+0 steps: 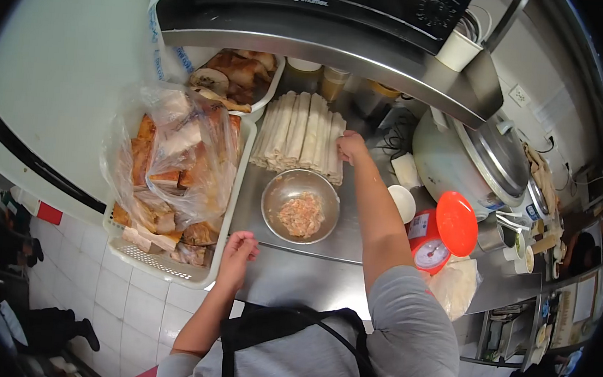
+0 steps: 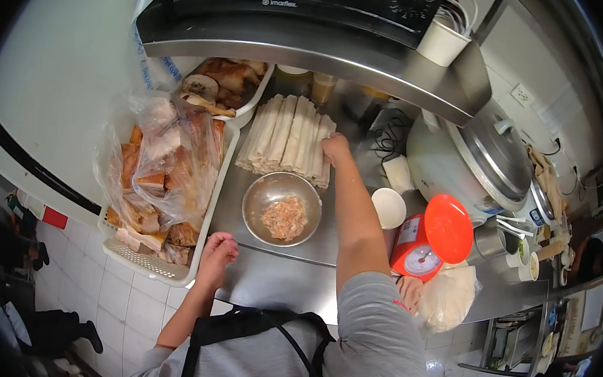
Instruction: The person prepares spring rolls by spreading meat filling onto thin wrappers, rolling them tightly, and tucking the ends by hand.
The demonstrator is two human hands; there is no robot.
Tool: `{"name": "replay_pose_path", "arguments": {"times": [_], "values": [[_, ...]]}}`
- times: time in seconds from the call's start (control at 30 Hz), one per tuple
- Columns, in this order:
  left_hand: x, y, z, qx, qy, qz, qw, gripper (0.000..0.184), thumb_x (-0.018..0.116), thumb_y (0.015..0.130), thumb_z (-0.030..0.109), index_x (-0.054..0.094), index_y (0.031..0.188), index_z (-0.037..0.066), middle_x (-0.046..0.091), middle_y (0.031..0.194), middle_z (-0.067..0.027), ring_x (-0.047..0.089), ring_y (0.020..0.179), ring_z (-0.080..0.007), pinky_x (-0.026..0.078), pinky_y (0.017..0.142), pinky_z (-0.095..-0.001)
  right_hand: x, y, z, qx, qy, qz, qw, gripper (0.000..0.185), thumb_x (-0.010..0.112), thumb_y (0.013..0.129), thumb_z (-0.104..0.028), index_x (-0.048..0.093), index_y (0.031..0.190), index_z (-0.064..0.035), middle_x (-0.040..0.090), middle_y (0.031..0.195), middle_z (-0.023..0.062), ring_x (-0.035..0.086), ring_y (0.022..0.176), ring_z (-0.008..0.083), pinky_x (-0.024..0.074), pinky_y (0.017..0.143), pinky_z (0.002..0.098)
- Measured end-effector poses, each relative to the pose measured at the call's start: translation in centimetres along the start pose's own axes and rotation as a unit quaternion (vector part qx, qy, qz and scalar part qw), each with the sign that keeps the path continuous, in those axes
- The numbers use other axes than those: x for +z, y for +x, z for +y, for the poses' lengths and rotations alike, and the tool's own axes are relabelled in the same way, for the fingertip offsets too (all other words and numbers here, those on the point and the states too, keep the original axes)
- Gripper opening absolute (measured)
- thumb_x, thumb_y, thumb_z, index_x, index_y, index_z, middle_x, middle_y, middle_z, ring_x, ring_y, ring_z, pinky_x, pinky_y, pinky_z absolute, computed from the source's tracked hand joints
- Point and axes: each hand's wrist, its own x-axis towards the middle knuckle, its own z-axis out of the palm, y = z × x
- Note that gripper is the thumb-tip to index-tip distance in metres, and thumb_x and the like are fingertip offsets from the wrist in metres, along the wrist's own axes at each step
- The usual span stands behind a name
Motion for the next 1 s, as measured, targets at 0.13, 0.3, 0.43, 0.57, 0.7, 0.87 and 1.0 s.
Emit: {"name": "replay_pose_path", "arguments": {"times": [0.13, 0.3, 0.43, 0.57, 0.7, 0.87, 1.0], "values": [[0.2, 1.4, -0.5, -0.075, 0.015, -0.031, 0.997, 0.037, 0.050, 0.088, 0.025, 0.040, 0.118, 0.006, 0.057, 0.090, -0.0047, 0.053, 0.072, -0.0102, 0.041, 0.062, -0.0239, 1.6, -1.7, 1.5, -0.052, -0.225, 0.109, 0.967, 0.043, 0.063, 0.070, -0.013, 0.050, 0.110, -0.0017, 0.060, 0.088, 0.0103, 0.059, 0.076, 0.0194, 0.0485, 0.058, 0.0348], [3.9, 3.2, 0.2, -0.185, 0.034, -0.070, 0.980, 0.047, 0.049, 0.088, 0.030, 0.034, 0.124, 0.003, 0.057, 0.091, -0.0092, 0.057, 0.068, -0.0141, 0.043, 0.058, -0.0257, 0.3, -3.7, 2.8, -0.079, -0.175, 0.089, 0.977, 0.047, 0.064, 0.071, -0.014, 0.050, 0.113, 0.0007, 0.060, 0.089, 0.0102, 0.059, 0.079, 0.0174, 0.0474, 0.062, 0.0298], [5.0, 5.1, -1.7, -0.245, -0.022, -0.136, 0.960, 0.043, 0.044, 0.089, 0.022, 0.032, 0.125, 0.002, 0.057, 0.095, -0.0148, 0.061, 0.073, -0.0220, 0.048, 0.060, -0.0324, -0.8, -11.3, 0.2, -0.105, 0.011, 0.040, 0.994, 0.044, 0.063, 0.075, -0.014, 0.050, 0.114, 0.0013, 0.060, 0.090, 0.0092, 0.058, 0.079, 0.0155, 0.0462, 0.068, 0.0263], [5.0, 5.6, -3.3, -0.247, -0.088, -0.168, 0.950, 0.048, 0.042, 0.083, 0.012, 0.023, 0.127, 0.002, 0.058, 0.097, -0.0183, 0.063, 0.074, -0.0264, 0.053, 0.062, -0.0352, -1.0, -17.7, 0.5, -0.159, -0.046, -0.103, 0.981, 0.046, 0.066, 0.074, -0.017, 0.050, 0.113, 0.0042, 0.061, 0.095, 0.0156, 0.059, 0.085, 0.0213, 0.0462, 0.077, 0.0301], [7.0, 2.9, -1.5, -0.176, -0.006, -0.108, 0.978, 0.054, 0.038, 0.081, 0.002, 0.015, 0.129, 0.012, 0.046, 0.116, -0.0195, 0.061, 0.085, -0.0317, 0.054, 0.059, -0.0386, 1.9, -21.3, 2.7, -0.287, -0.375, -0.062, 0.880, 0.063, 0.072, 0.068, -0.024, 0.046, 0.119, 0.0048, 0.056, 0.107, 0.0194, 0.055, 0.099, 0.0275, 0.0435, 0.087, 0.0344], [6.6, 3.3, -2.2, -0.174, 0.028, -0.155, 0.972, 0.059, 0.037, 0.080, 0.000, 0.007, 0.128, 0.015, 0.042, 0.121, -0.0198, 0.061, 0.084, -0.0306, 0.055, 0.053, -0.0354, 5.3, -21.8, 5.0, -0.201, -0.479, -0.011, 0.854, 0.067, 0.074, 0.063, -0.029, 0.048, 0.116, 0.0031, 0.050, 0.117, 0.0214, 0.046, 0.114, 0.0306, 0.0394, 0.093, 0.0382], [6.4, 3.1, -1.5, -0.181, 0.067, -0.179, 0.965, 0.058, 0.037, 0.080, 0.001, 0.007, 0.128, 0.013, 0.045, 0.117, -0.0199, 0.062, 0.080, -0.0291, 0.054, 0.050, -0.0328, 6.8, -22.4, 4.7, -0.109, -0.482, -0.004, 0.869, 0.055, 0.073, 0.063, -0.030, 0.056, 0.106, 0.0015, 0.058, 0.102, 0.0210, 0.057, 0.098, 0.0317, 0.0462, 0.084, 0.0383]]}}
